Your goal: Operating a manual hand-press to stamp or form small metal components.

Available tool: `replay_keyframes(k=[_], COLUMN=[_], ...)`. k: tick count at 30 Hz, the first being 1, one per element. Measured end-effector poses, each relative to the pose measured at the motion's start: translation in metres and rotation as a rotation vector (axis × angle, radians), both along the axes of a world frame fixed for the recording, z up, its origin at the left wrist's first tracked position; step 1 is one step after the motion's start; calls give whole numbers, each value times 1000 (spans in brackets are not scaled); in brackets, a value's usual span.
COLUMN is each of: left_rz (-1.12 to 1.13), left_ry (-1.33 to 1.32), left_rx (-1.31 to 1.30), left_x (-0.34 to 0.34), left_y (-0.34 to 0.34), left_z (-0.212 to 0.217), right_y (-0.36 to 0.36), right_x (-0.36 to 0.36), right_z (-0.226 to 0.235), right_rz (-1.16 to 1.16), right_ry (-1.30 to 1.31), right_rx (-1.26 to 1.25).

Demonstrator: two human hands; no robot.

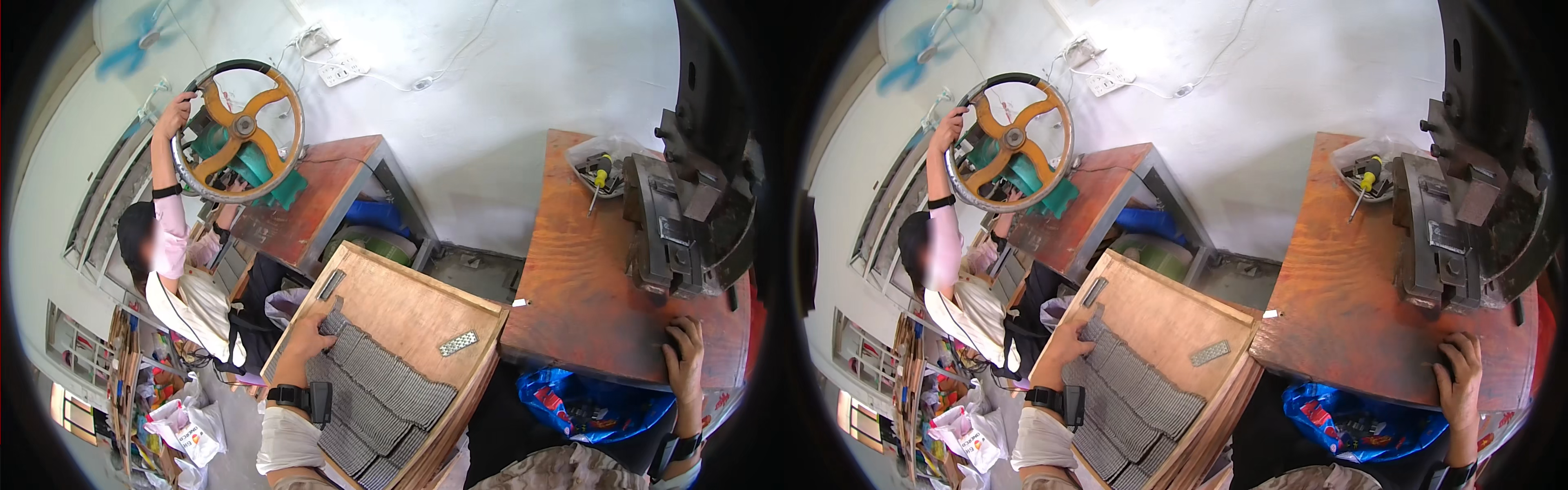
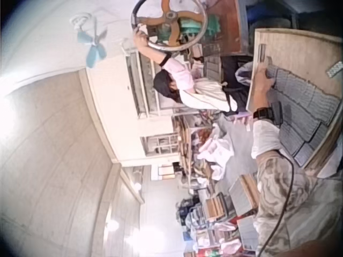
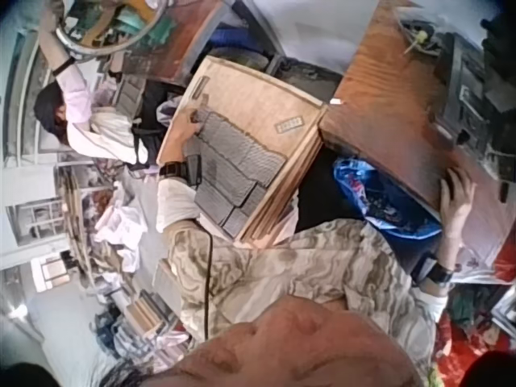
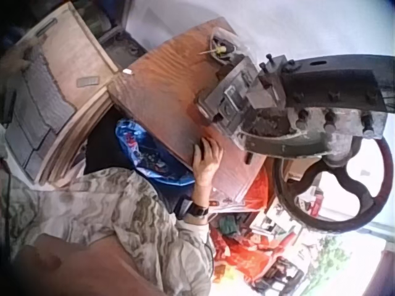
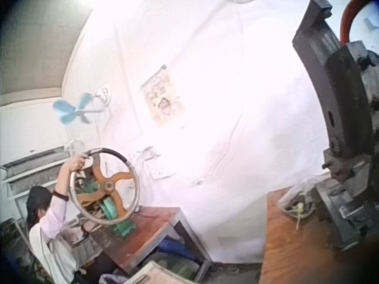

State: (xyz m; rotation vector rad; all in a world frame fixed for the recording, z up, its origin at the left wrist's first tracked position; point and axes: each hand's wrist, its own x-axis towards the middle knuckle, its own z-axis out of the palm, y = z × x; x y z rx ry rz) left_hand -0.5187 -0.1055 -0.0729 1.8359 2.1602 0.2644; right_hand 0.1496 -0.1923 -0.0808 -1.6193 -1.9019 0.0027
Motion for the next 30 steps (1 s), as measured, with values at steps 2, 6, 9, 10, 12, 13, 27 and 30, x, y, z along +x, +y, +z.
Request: replay_keyframes(k=[2,6,9,10,12,13,27,30], left_rz=[67,81,107,164,-13,-59,-1073,-1050], left_ry=[-35,-29,-198,-249,-147,-266,-231,-264], left_rx=[31,42,234,183,240,216,94,156], left_x=[-7,-15,3,16,60,90,453,449], left_y=[0,2,7,10,19,22,25,16], left_z=[-8,-10,12,24,46,54,37,31], right_y=[0,2,1,1,2,2,9,27], right_x=[-2,-5,-6,-6,-5,-4,12,0], right_z=[1,5,8,10,11,11,12,7], right_rz=[-4,-6,2,-13,-4,2,153,223], right_ry=[9,-5,-21,-43,-49,-62,102,135], right_rx=[-6,18,35,20,51,65,79,114])
